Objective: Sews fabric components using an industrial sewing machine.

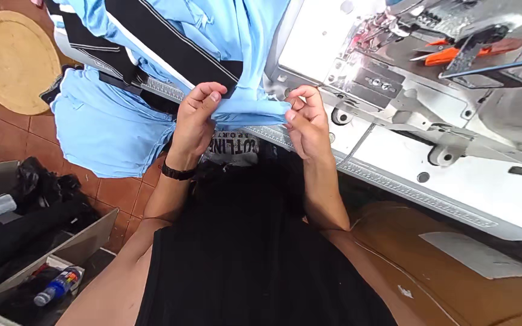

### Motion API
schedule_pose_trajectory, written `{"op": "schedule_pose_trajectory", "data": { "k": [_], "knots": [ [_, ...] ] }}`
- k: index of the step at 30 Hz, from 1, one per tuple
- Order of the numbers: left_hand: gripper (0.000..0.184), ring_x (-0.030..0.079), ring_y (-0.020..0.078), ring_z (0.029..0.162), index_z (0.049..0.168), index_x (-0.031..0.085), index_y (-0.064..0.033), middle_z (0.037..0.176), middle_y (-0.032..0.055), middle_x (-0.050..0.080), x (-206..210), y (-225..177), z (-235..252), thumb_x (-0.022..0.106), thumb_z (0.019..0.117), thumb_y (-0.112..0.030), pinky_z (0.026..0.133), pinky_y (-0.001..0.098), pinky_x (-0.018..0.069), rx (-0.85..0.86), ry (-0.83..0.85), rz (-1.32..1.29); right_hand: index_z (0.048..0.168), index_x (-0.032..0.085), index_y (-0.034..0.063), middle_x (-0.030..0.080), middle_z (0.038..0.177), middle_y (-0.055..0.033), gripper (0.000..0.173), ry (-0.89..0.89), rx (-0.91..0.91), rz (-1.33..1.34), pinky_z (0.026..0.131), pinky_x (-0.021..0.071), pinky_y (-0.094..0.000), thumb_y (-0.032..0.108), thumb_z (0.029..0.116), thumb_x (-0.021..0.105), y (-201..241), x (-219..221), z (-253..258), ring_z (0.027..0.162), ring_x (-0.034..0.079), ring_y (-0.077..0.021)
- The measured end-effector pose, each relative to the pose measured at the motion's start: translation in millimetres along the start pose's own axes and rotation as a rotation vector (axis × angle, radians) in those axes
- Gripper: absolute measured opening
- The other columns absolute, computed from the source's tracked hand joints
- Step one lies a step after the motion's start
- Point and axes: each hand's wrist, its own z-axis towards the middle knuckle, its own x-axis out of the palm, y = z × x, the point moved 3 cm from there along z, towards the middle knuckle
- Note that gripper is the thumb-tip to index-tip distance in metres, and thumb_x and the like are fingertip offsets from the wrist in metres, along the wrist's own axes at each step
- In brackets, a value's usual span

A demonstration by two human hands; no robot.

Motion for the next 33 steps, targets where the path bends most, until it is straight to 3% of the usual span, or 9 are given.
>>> {"op": "schedule_pose_trajectory", "data": {
  "k": [3, 6, 9, 12, 15, 18, 22, 28, 33],
  "knots": [
    [0.02, 0.066, 0.0067, 0.1, 0.108, 0.072, -0.0128, 0.108, -0.0041, 0.069, 1, 4, -5, 0.075, 0.0891, -0.006, 0.086, 0.0264, 0.0584, 0.175, -0.058, 0.322, 0.115, 0.053, 0.0093, 0.063, 0.101, -0.0012, 0.036, 0.018, -0.083, -0.287, 0.071, 0.0594, -0.023, -0.004, 0.0862, 0.069, 2, 6, 6, 0.083, 0.066, -0.0059],
    [0.019, 0.06, 0.0107, 0.088, 0.106, 0.076, -0.0016, 0.094, 0.0056, 0.063, 11, 13, -11, 0.075, 0.087, 0.0, 0.078, 0.0229, 0.0515, 0.443, -0.191, 0.744, 0.1, 0.061, 0.0006, 0.062, 0.088, -0.0086, 0.016, -0.228, -0.262, -0.805, 0.055, 0.0495, -0.0218, 0.0, 0.0856, 0.067, -3, 17, 7, 0.068, 0.059, -0.0093],
    [0.019, 0.058, 0.013, 0.077, 0.108, 0.078, -0.0013, 0.084, 0.0097, 0.062, 18, 12, -14, 0.072, 0.09, 0.0, 0.07, 0.0233, 0.0486, 0.678, -0.289, 1.006, 0.092, 0.068, -0.0007, 0.07, 0.11, -0.0171, 0.004, -0.355, -0.5, -1.134, 0.063, 0.0576, -0.0255, 0.0, 0.0878, 0.069, 2, 25, 2, 0.088, 0.07, -0.0179],
    [0.016, 0.059, 0.0171, 0.086, 0.109, 0.078, -0.0023, 0.092, 0.0133, 0.062, 30, -3, -8, 0.07, 0.0949, -0.005, 0.077, 0.0268, 0.0504, 0.809, -0.312, 1.138, 0.097, 0.073, -0.0012, 0.074, 0.108, -0.0178, 0.006, -0.429, -0.628, -1.196, 0.081, 0.061, -0.0349, 0.0, 0.0925, 0.069, 5, 34, -8, 0.098, 0.073, -0.0251],
    [0.019, 0.061, 0.0261, 0.11, 0.111, 0.071, 0.0008, 0.113, 0.0194, 0.064, 64, -37, 30, 0.057, 0.1019, -0.006, 0.096, 0.0374, 0.0501, 0.868, -0.187, 1.194, 0.114, 0.071, -0.0062, 0.076, 0.102, -0.018, 0.02, -0.499, -0.693, -1.171, 0.076, 0.062, -0.0323, 0.001, 0.0954, 0.069, 15, 44, -3, 0.089, 0.075, -0.0224],
    [0.023, 0.069, 0.0292, 0.098, 0.114, 0.071, -0.0018, 0.106, 0.0171, 0.071, 117, -53, 89, 0.053, 0.106, -0.012, 0.081, 0.043, 0.0534, 0.797, 0.021, 1.345, 0.124, 0.067, -0.0062, 0.073, 0.103, -0.0167, 0.026, -0.532, -0.543, -1.016, 0.067, 0.06, -0.0269, 0.002, 0.0992, 0.064, 46, 27, -5, 0.08, 0.071, -0.0149],
    [0.023, 0.072, 0.0426, 0.09, 0.103, 0.071, 0.0, 0.099, 0.0206, 0.073, 159, -32, 140, 0.059, 0.0966, -0.018, 0.069, 0.0622, 0.0525, 0.509, 0.219, 1.547, 0.111, 0.073, -0.0006, 0.073, 0.094, -0.0076, 0.016, -0.602, -0.275, -0.748, 0.056, 0.0565, -0.0241, 0.003, 0.0983, 0.064, 48, -6, -33, 0.066, 0.064, -0.0077],
    [0.042, 0.063, 0.0449, 0.117, 0.115, 0.065, 0.0101, 0.116, 0.0302, 0.068, 165, -28, 179, 0.069, 0.0858, -0.019, 0.097, 0.0619, 0.0467, 0.407, 0.358, 1.433, 0.112, 0.073, -0.0006, 0.073, 0.095, -0.008, 0.017, -0.719, -0.326, -0.694, 0.055, 0.056, -0.0232, 0.003, 0.0986, 0.064, 42, 3, -22, 0.066, 0.065, -0.0078],
    [0.045, 0.063, 0.0438, 0.118, 0.115, 0.064, 0.0133, 0.116, 0.0314, 0.067, 166, -29, 185, 0.072, 0.084, -0.018, 0.1, 0.0576, 0.0465, 0.409, 0.407, 1.4, 0.113, 0.073, -0.0007, 0.074, 0.094, -0.0072, 0.018, -0.755, -0.319, -0.642, 0.055, 0.058, -0.0233, 0.002, 0.098, 0.064, 39, 4, -21, 0.066, 0.067, -0.0079]
  ]
}}
